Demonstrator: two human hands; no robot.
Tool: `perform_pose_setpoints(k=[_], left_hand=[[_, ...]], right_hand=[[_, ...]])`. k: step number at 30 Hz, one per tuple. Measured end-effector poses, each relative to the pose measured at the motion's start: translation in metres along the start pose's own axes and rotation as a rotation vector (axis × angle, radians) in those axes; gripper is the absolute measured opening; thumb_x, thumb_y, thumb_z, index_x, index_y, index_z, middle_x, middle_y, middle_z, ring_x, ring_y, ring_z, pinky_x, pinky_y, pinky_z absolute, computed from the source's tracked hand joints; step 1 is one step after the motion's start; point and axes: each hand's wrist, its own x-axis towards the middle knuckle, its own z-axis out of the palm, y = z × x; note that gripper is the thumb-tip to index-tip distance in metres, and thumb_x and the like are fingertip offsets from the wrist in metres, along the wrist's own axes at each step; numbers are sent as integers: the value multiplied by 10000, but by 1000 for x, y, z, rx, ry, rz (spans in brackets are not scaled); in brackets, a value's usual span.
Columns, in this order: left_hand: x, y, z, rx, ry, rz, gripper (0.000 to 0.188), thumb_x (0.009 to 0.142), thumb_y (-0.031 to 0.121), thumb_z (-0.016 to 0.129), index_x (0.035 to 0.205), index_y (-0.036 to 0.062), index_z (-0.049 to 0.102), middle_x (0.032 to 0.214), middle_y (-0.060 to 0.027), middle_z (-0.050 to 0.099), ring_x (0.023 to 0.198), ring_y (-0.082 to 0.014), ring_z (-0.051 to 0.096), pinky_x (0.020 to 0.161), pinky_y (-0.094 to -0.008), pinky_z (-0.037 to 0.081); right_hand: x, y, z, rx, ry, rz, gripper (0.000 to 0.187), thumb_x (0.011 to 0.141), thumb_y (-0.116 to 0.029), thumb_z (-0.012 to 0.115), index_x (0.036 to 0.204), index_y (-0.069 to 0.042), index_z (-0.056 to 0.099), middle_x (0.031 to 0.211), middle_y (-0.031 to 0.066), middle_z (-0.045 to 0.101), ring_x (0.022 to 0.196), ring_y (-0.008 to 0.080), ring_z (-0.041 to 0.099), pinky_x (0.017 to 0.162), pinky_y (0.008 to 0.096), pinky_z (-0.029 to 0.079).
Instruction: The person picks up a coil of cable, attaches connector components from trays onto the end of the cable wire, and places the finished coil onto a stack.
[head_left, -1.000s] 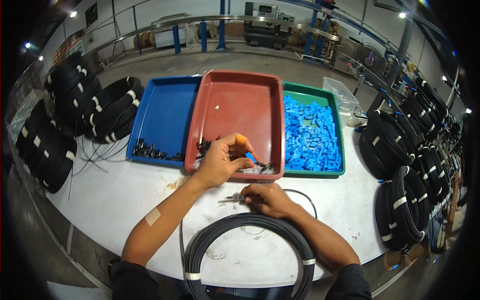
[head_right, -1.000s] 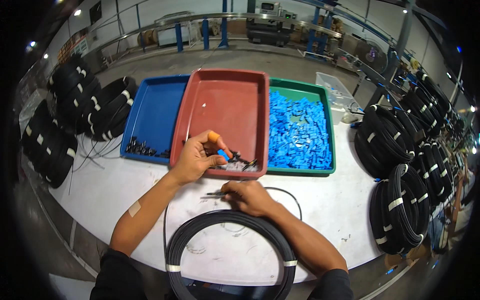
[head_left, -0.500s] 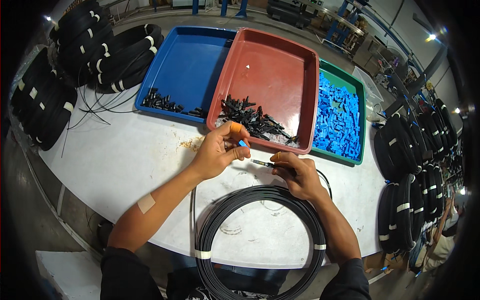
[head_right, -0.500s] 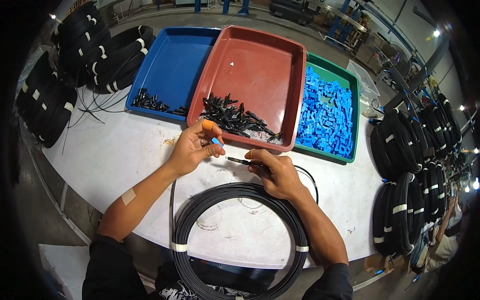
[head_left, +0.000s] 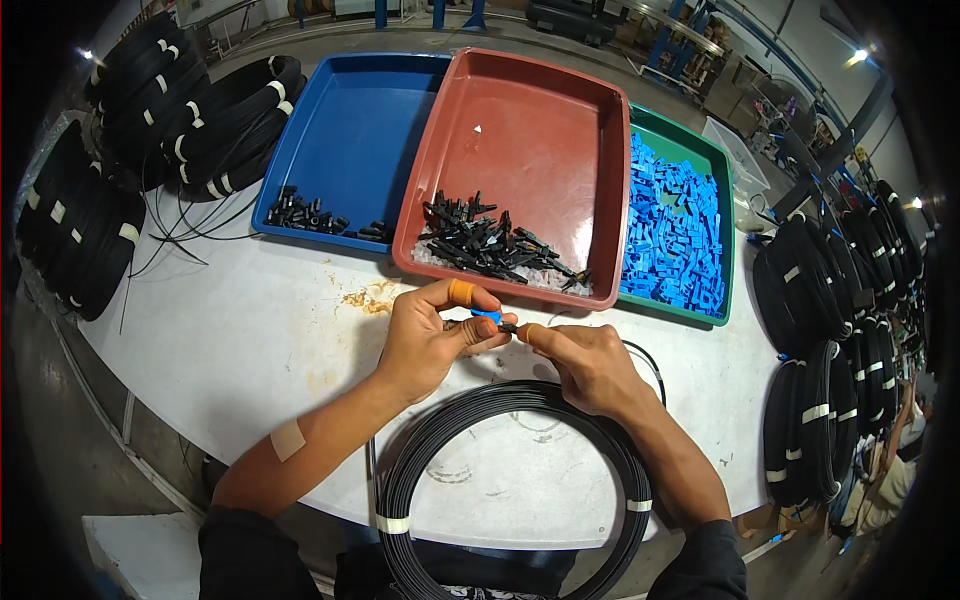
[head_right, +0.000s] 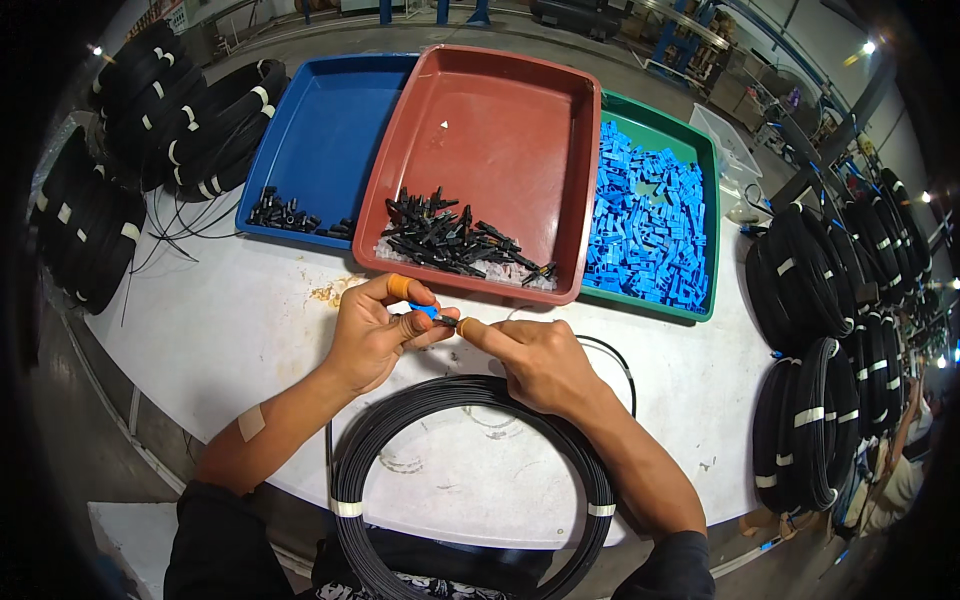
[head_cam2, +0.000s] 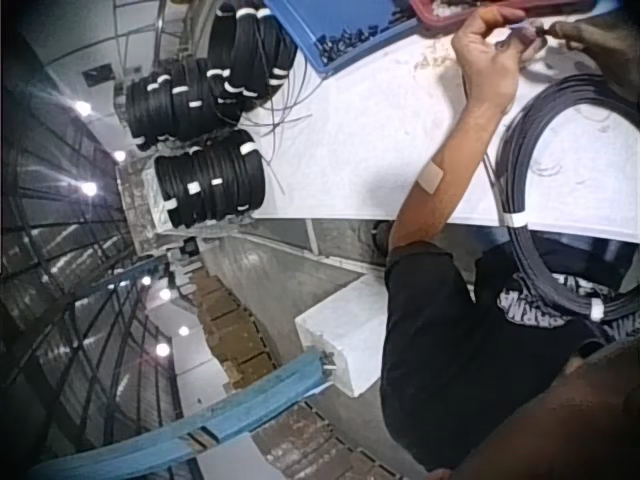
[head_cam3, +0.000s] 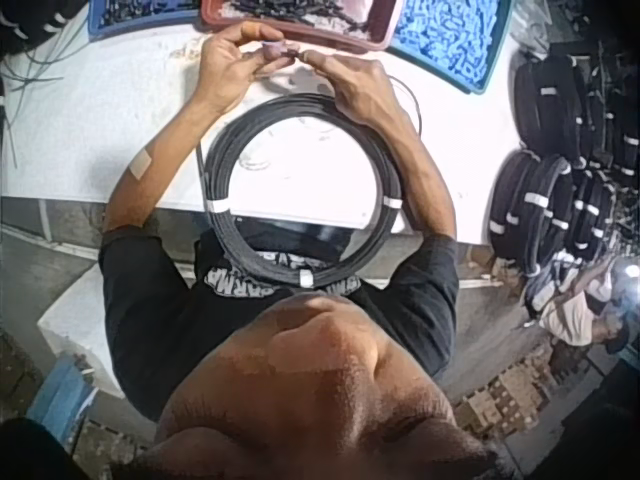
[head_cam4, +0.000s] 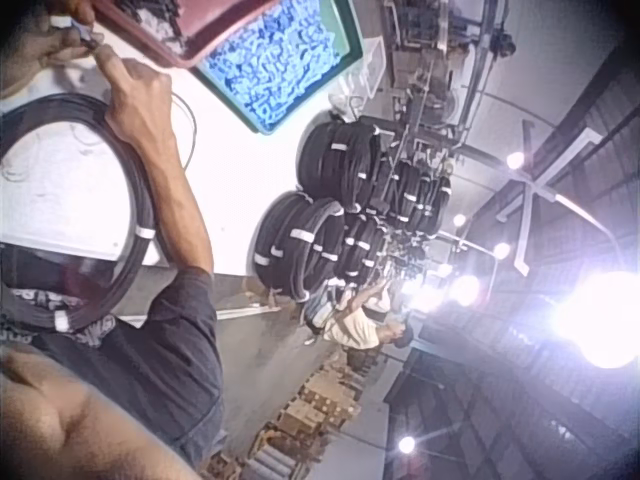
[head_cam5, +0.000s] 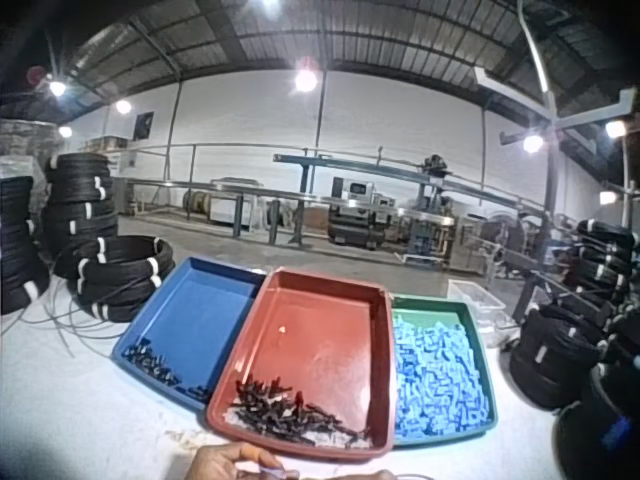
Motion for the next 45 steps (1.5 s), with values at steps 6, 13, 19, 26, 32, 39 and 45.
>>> perform_pose_setpoints(k=[6, 13, 19, 26, 32, 39, 45], left_hand=[[-4, -1, 4, -41, 12, -11, 189, 902, 26, 748, 1039, -23, 627, 1065, -105, 664, 1082, -276, 713, 931, -407, 656], [-1, 5, 6, -98, -4, -2, 194, 896, 22, 758, 1035, -19, 630, 1073, -120, 670, 1072, -267, 714, 932, -452, 651], [3, 7, 1, 22, 25, 27, 206, 886, 8, 763, 1037, -37, 630, 1051, -115, 660, 1058, -284, 724, 887, -453, 669], [4, 0, -15, 336, -58, 323, 272, 866, -31, 781, 1107, -43, 657, 1043, -148, 736, 980, -200, 741, 875, -300, 628], [4, -1, -15, 443, -26, 372, 293, 829, -53, 806, 1036, -4, 606, 1024, -90, 684, 1084, -264, 722, 903, -322, 623], [3, -3, -14, 393, -40, 320, 288, 821, -35, 821, 991, 18, 594, 1002, -84, 681, 1067, -257, 727, 912, -336, 617], [2, -1, -11, 391, -1, 330, 239, 817, 11, 847, 955, -8, 652, 965, -126, 742, 983, -192, 739, 900, -316, 609]], right_hand=[[4, -12, -9, -108, -82, 5, 627, 706, -5, 682, 1307, -153, 577, 880, 142, 738, 679, 319, 710, 567, 416, 557], [12, -18, -13, -102, -167, 90, 611, 714, 76, 664, 1278, -137, 563, 824, 140, 715, 642, 367, 693, 560, 439, 559], [12, -15, -11, -28, -194, 137, 528, 758, 65, 692, 1237, -119, 567, 845, 144, 719, 709, 374, 714, 594, 441, 569], [1, 0, 5, 40, 209, 106, 325, 801, 77, 721, 1082, -37, 603, 875, 138, 718, 767, 329, 716, 651, 415, 558], [-3, 2, 9, 132, 318, 144, 262, 817, 94, 710, 1038, -12, 619, 886, 131, 718, 777, 305, 720, 664, 381, 570], [-1, 1, 7, 81, 293, 51, 306, 792, 100, 728, 1057, -9, 622, 894, 132, 719, 764, 310, 713, 646, 396, 547], [-1, -1, 5, 91, 293, 44, 328, 784, 98, 736, 1071, -11, 618, 886, 132, 716, 745, 306, 708, 639, 396, 544]])
